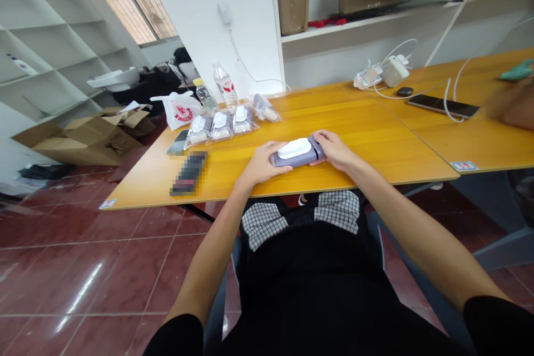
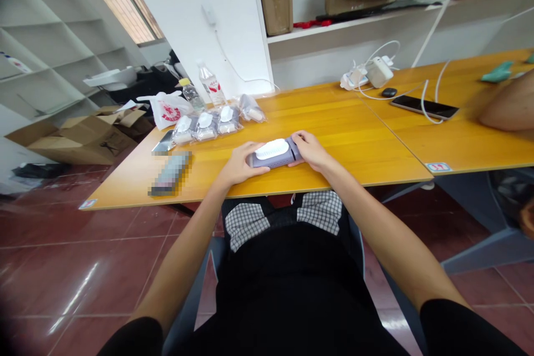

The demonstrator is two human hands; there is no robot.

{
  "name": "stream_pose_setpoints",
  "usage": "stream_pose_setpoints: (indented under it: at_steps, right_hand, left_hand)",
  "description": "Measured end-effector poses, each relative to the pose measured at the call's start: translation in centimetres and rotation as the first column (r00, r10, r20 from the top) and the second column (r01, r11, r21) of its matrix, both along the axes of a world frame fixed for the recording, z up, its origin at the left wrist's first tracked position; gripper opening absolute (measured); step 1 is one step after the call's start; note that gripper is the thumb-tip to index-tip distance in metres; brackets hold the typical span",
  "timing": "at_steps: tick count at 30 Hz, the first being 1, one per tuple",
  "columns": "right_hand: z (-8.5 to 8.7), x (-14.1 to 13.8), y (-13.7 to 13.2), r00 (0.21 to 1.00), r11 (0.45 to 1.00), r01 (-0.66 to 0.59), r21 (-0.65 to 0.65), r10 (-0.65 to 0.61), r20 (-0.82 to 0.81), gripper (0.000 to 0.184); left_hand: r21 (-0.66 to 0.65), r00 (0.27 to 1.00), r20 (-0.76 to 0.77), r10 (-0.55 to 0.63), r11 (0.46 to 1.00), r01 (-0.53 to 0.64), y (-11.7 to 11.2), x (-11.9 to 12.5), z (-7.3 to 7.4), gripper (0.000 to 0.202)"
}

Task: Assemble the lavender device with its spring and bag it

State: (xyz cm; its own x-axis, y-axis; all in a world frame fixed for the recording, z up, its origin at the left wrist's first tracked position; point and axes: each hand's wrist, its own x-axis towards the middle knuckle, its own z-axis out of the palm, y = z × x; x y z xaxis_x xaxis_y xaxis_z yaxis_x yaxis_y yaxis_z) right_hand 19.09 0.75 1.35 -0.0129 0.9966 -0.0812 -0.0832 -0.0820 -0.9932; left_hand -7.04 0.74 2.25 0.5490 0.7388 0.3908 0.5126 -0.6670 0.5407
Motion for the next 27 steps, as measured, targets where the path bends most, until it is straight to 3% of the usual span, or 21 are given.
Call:
stream_pose_setpoints:
  at_steps: [5, 11, 18, 27]
  right_hand:
    - [-0.34, -0.36, 0.07, 0.997, 0.998, 0.065, 0.017, -0.066, 0.038, 0.02]
    - [-0.55, -0.39, -0.19, 0.989, 0.998, 0.065, -0.021, -0.062, 0.137, 0.034]
    - [-0.27, -0.51, -0.71, 0.986, 1.0, 0.031, -0.001, -0.03, 0.164, 0.03]
    - [-0.44, -0.75, -0.7, 0.986, 0.999, 0.046, 0.016, -0.048, 0.163, 0.036]
  left_hand:
    - [0.007, 1.0, -0.016, 0.025, 1.0, -0.025, -0.29, 0.31, 0.16, 0.07]
    - [0.024, 0.998, -0.029, 0.05, 0.999, -0.049, -0.24, 0.38, 0.16, 0.069]
    - [0.034, 0.999, -0.003, -0.033, 0.999, 0.033, 0.35, -0.36, -0.38, 0.071]
    - [0.023, 0.999, 0.012, -0.038, 0.999, 0.038, 0.07, -0.03, -0.32, 0.072]
